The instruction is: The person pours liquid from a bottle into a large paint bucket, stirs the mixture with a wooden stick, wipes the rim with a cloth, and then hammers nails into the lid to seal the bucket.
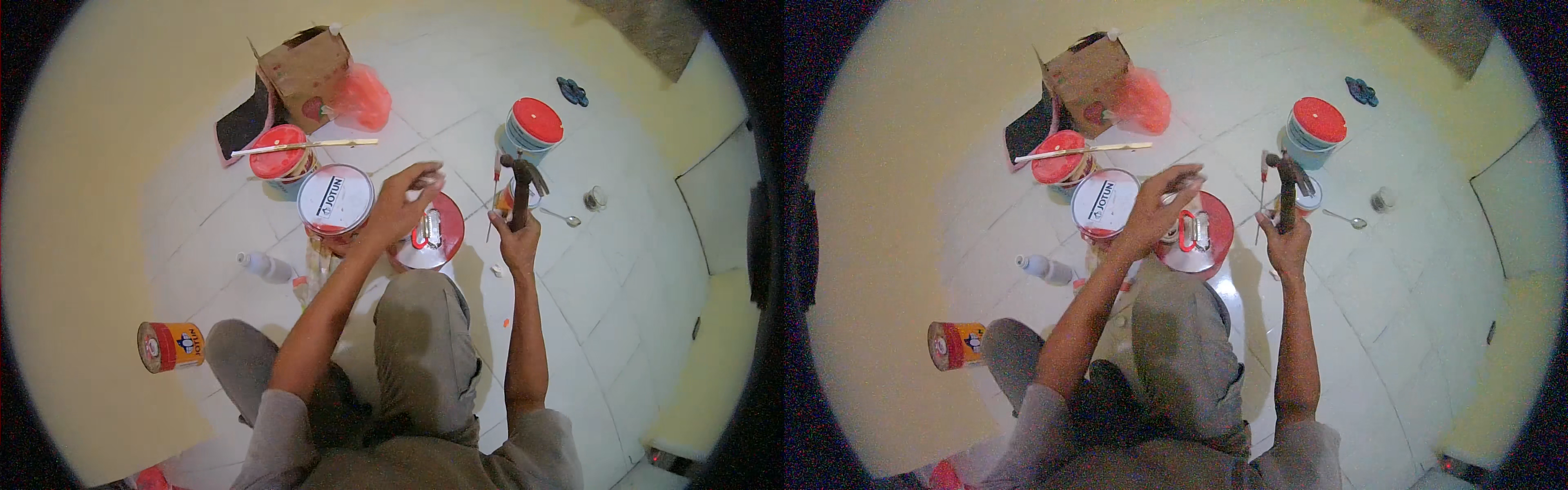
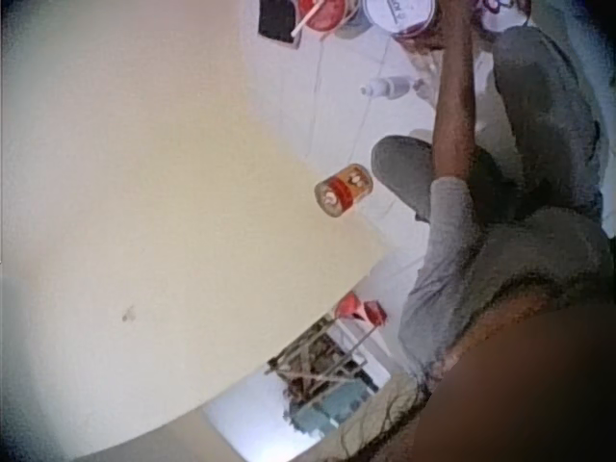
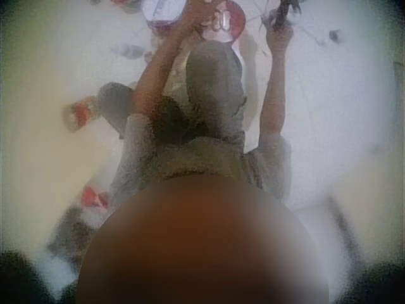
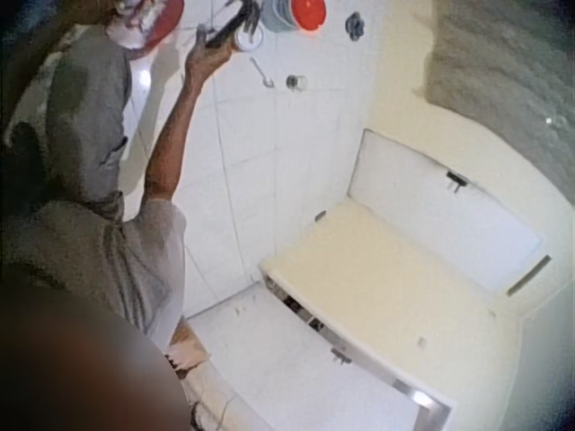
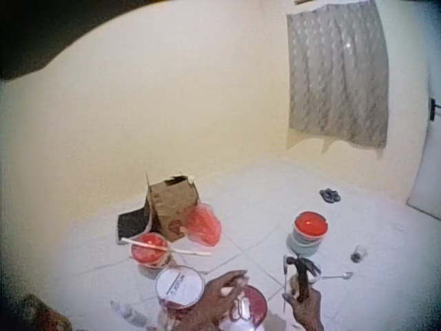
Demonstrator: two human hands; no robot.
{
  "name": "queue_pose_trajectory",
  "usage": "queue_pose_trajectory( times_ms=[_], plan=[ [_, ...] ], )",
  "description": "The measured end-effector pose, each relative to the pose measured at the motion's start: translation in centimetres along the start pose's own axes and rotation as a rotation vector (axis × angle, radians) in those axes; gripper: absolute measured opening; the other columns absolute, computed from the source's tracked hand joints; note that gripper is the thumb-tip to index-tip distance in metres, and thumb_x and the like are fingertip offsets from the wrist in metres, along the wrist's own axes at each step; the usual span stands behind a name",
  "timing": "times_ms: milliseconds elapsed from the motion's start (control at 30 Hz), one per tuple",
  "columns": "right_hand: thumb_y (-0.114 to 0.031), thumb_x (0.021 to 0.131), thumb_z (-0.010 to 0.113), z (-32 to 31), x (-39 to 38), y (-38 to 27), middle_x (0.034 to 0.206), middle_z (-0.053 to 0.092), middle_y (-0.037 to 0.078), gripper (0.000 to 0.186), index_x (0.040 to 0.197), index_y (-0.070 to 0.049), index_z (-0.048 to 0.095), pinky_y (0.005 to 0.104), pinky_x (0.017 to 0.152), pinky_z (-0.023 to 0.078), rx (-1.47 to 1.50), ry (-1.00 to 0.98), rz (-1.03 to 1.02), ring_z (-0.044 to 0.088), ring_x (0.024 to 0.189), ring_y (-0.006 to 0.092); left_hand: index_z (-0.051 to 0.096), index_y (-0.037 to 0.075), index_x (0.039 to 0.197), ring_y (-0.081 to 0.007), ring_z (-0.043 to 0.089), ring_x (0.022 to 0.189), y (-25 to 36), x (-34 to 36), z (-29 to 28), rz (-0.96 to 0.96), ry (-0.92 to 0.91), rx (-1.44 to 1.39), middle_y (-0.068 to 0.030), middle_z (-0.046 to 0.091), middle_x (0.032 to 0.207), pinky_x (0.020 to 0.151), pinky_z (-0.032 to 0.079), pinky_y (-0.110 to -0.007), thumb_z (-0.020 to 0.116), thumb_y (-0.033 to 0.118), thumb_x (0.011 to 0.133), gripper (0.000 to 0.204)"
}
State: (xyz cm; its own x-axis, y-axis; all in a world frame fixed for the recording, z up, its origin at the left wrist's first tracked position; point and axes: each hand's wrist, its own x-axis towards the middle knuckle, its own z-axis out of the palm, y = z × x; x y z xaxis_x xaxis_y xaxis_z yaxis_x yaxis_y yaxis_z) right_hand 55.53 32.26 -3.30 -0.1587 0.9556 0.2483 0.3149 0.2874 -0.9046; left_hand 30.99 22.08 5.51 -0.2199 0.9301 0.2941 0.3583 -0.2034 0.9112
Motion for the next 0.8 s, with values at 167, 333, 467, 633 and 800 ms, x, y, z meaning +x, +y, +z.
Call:
queue_pose_trajectory(
  times_ms=[167, 333, 467, 633, 800],
  plan=[
    [-0.016, 0.084, 0.086, 0.8, 0.2, -7.4, 0.080, 0.071, 0.006, 0.024, 0.092, 0.003, 0.073, 0.0306, 0.071, 0.051, 0.087, -0.072, -0.126, 0.064, 0.075, 0.0137, 0.056, -0.002, 0.137, -0.0211, 0.070, 0.104, 1.7, 4.6, 2.6, 0.000, -0.203, -0.342, -0.0155, 0.069, 0.120, 0.091, 0.056, -0.034, 0.069, 0.020, 0.099, 0.046],
    [-0.018, 0.084, 0.086, 4.0, -0.1, -11.0, 0.083, 0.070, 0.006, 0.027, 0.097, 0.000, 0.072, 0.0316, 0.069, 0.051, 0.168, -0.179, -0.140, 0.063, 0.074, 0.0136, 0.056, -0.005, 0.126, -0.0213, 0.075, 0.088, 0.4, 4.8, 1.5, -0.011, -0.055, -0.448, -0.0129, 0.070, 0.109, 0.076, 0.064, -0.030, 0.069, 0.004, 0.097, 0.033],
    [-0.029, 0.092, 0.079, 3.2, -1.2, -12.4, 0.080, 0.068, 0.005, 0.030, 0.099, 0.000, 0.073, 0.0296, 0.069, 0.049, -0.060, -0.120, -0.109, 0.061, 0.073, 0.0118, 0.059, -0.003, 0.120, -0.0223, 0.075, 0.093, -0.5, 4.7, 0.0, -0.044, 0.043, -0.443, -0.0124, 0.071, 0.104, 0.081, 0.063, -0.032, 0.066, 0.002, 0.097, 0.025],
    [-0.039, 0.103, 0.063, 0.5, -3.4, -10.7, 0.067, 0.053, -0.001, 0.040, 0.094, -0.001, 0.072, 0.0302, 0.056, 0.038, 0.052, -0.085, -0.046, 0.048, 0.061, 0.0097, 0.059, -0.001, 0.116, -0.0211, 0.074, 0.096, -3.3, 4.7, -0.2, 0.091, 0.139, -0.261, -0.0129, 0.073, 0.097, 0.088, 0.057, -0.034, 0.062, 0.005, 0.100, 0.017],
    [-0.034, 0.106, 0.060, -1.6, -6.1, -10.5, 0.062, 0.043, -0.006, 0.038, 0.087, -0.002, 0.066, 0.0252, 0.048, 0.024, 0.087, -0.035, 0.008, 0.033, 0.052, 0.0034, 0.060, 0.001, 0.117, -0.0204, 0.073, 0.099, -3.3, 4.2, -0.4, 0.079, 0.102, -0.113, -0.0142, 0.076, 0.099, 0.090, 0.055, -0.036, 0.061, 0.011, 0.100, 0.020]
  ],
)
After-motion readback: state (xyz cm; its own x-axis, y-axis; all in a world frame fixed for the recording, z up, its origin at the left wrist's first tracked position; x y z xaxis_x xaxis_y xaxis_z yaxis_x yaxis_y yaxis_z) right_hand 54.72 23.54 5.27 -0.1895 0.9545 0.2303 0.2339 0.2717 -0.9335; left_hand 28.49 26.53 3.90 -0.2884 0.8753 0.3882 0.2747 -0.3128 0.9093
